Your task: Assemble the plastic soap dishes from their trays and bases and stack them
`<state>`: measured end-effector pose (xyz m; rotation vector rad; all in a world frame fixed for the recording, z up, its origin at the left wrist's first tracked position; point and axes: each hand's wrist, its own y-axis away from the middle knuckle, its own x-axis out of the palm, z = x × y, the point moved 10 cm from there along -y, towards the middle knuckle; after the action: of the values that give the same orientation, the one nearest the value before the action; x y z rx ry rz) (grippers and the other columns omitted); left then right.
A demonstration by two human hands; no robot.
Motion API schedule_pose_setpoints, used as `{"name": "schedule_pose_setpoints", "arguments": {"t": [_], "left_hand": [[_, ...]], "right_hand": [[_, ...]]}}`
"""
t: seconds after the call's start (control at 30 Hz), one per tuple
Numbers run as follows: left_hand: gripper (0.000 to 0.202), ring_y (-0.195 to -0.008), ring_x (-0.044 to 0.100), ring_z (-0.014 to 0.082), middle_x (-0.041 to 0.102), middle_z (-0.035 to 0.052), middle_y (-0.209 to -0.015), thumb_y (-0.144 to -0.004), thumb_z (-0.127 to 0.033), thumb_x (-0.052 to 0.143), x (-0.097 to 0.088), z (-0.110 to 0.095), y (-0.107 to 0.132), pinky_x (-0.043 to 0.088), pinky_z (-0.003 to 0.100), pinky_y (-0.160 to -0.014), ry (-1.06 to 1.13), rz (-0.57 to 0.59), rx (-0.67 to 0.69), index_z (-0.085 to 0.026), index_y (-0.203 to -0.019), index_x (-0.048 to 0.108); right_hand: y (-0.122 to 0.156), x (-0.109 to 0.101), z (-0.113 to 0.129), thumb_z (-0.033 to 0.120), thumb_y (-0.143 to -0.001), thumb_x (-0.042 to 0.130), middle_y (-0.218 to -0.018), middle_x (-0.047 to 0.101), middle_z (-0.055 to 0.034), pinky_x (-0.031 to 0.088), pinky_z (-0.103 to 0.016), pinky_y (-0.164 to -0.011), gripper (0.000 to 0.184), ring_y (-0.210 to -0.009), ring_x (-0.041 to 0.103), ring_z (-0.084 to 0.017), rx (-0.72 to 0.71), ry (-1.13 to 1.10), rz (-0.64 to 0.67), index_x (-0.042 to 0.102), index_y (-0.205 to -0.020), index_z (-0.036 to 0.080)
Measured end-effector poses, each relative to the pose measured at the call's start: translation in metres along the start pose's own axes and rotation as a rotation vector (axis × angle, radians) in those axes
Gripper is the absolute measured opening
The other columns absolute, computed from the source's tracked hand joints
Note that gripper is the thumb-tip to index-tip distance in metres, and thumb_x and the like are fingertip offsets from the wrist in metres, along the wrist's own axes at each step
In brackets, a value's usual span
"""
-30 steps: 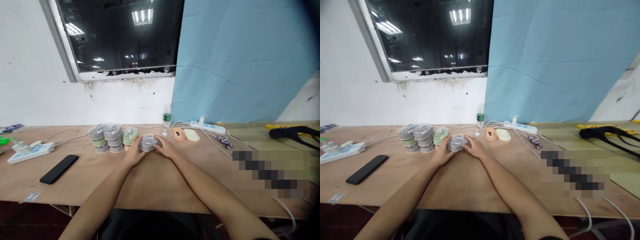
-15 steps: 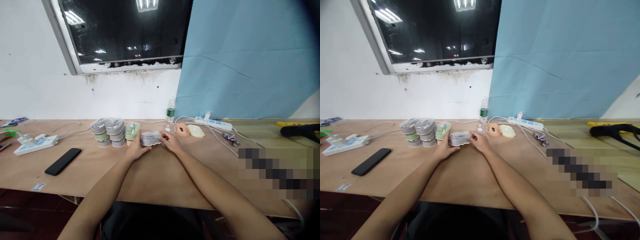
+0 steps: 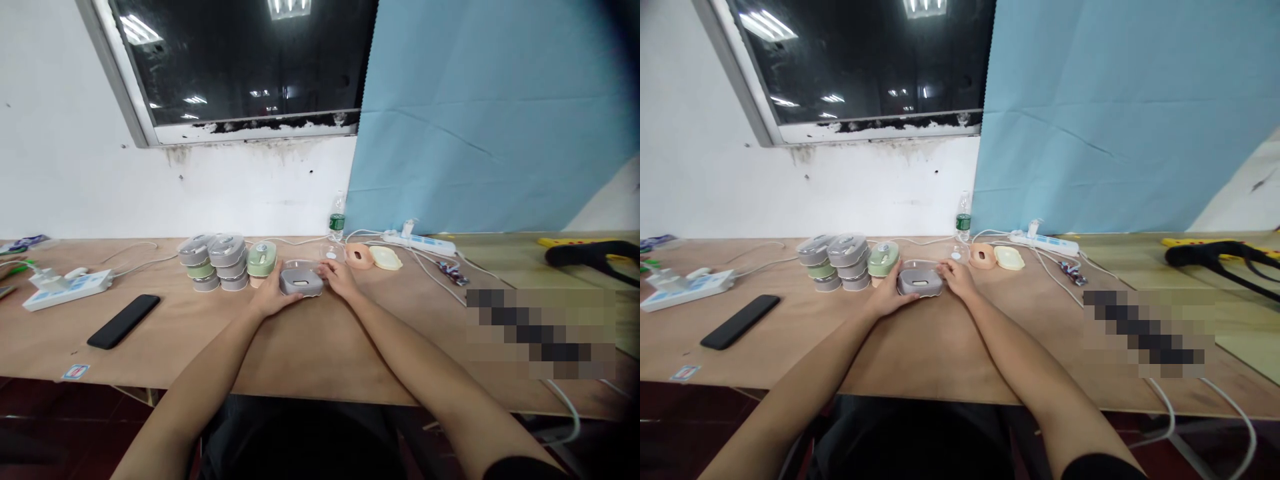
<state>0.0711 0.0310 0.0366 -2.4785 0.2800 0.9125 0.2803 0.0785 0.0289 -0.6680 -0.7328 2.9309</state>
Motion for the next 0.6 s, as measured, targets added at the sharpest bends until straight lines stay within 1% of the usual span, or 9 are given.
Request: {"name": "schedule_pose_setpoints", "arguments": {"t": [0.07, 0.17, 0.23, 0.27, 0.37, 0.43, 0.53, 0.57, 0.6], "left_hand": [[0.115, -0.14, 0.029, 0.032, 0.026, 0.0188, -0.153, -0.065, -0.061, 0.072, 0.0, -0.001, 0.0, 0.025, 0.044, -0.114, -0.018, 0.007, -0.002, -0.013, -0.151, 0.012], [0.111, -0.14, 0.029, 0.0317, 0.026, 0.0184, -0.153, -0.068, -0.06, 0.071, -0.002, -0.002, 0.0, 0.025, 0.044, -0.114, -0.034, 0.001, -0.005, -0.013, -0.151, 0.014], [0.11, -0.139, 0.031, 0.0314, 0.027, 0.0183, -0.153, -0.068, -0.059, 0.07, -0.003, -0.003, 0.0, 0.026, 0.044, -0.114, -0.028, -0.001, 0.001, -0.013, -0.151, 0.014], [0.11, -0.139, 0.031, 0.0314, 0.028, 0.0183, -0.153, -0.068, -0.059, 0.071, -0.003, -0.003, 0.0, 0.026, 0.044, -0.114, -0.023, -0.001, 0.006, -0.013, -0.151, 0.014], [0.112, -0.139, 0.031, 0.0317, 0.029, 0.0189, -0.152, -0.067, -0.058, 0.072, -0.001, -0.007, 0.001, 0.026, 0.044, -0.114, -0.008, 0.01, 0.019, -0.013, -0.151, 0.012], [0.115, -0.139, 0.031, 0.032, 0.029, 0.0186, -0.152, -0.067, -0.058, 0.072, 0.002, -0.01, 0.002, 0.027, 0.044, -0.113, 0.006, 0.032, 0.026, -0.013, -0.152, 0.01], [0.117, -0.138, 0.032, 0.033, 0.03, 0.0184, -0.152, -0.066, -0.06, 0.072, 0.007, -0.015, 0.005, 0.028, 0.045, -0.113, 0.002, 0.085, 0.033, -0.014, -0.152, 0.007], [0.117, -0.138, 0.032, 0.0335, 0.03, 0.0186, -0.152, -0.066, -0.061, 0.072, 0.009, -0.016, 0.006, 0.028, 0.046, -0.112, -0.008, 0.103, 0.031, -0.014, -0.152, 0.008], [0.117, -0.138, 0.032, 0.0339, 0.03, 0.0188, -0.151, -0.066, -0.062, 0.071, 0.01, -0.015, 0.006, 0.029, 0.046, -0.112, -0.021, 0.117, 0.026, -0.014, -0.152, 0.008]], "right_hand": [[0.0, 0.0, -0.002, 0.049, -0.09, 0.046, -0.083, 0.071, -0.0071, 0.054, -0.03, -0.065, 0.041, -0.071, 0.067, -0.019, 0.016, -0.015, 0.006, 0.066, -0.104, 0.016], [0.001, 0.002, 0.002, 0.041, -0.093, 0.04, -0.093, 0.072, -0.0075, 0.053, -0.03, -0.068, 0.04, -0.072, 0.067, -0.017, -0.014, 0.015, 0.026, 0.064, -0.114, 0.018], [0.001, 0.002, 0.005, 0.035, -0.09, 0.046, -0.099, 0.071, -0.0066, 0.053, -0.029, -0.07, 0.038, -0.072, 0.066, -0.015, -0.047, 0.043, 0.02, 0.061, -0.12, 0.019], [0.0, 0.001, 0.006, 0.033, -0.087, 0.05, -0.099, 0.071, -0.006, 0.052, -0.029, -0.071, 0.038, -0.071, 0.065, -0.015, -0.062, 0.067, 0.004, 0.061, -0.121, 0.02], [-0.001, -0.005, 0.008, 0.032, -0.081, 0.058, -0.09, 0.071, -0.004, 0.051, -0.029, -0.071, 0.035, -0.07, 0.063, -0.015, -0.082, 0.157, -0.075, 0.064, -0.113, 0.02], [-0.002, -0.012, 0.004, 0.033, -0.081, 0.056, -0.08, 0.07, -0.0031, 0.05, -0.029, -0.069, 0.029, -0.068, 0.064, -0.016, -0.037, 0.179, -0.153, 0.066, -0.105, 0.019], [-0.003, -0.026, -0.009, 0.029, -0.081, 0.053, -0.065, 0.064, -0.0003, 0.05, -0.027, -0.061, 0.021, -0.057, 0.063, -0.015, 0.095, 0.134, -0.246, 0.066, -0.092, 0.017], [-0.003, -0.03, -0.015, 0.027, -0.079, 0.054, -0.062, 0.062, 0.0008, 0.05, -0.027, -0.058, 0.02, -0.053, 0.062, -0.015, 0.147, 0.107, -0.268, 0.066, -0.092, 0.017], [-0.003, -0.035, -0.022, 0.025, -0.077, 0.055, -0.06, 0.061, 0.0018, 0.049, -0.026, -0.054, 0.023, -0.05, 0.061, -0.015, 0.2, 0.073, -0.293, 0.065, -0.096, 0.017]]}}
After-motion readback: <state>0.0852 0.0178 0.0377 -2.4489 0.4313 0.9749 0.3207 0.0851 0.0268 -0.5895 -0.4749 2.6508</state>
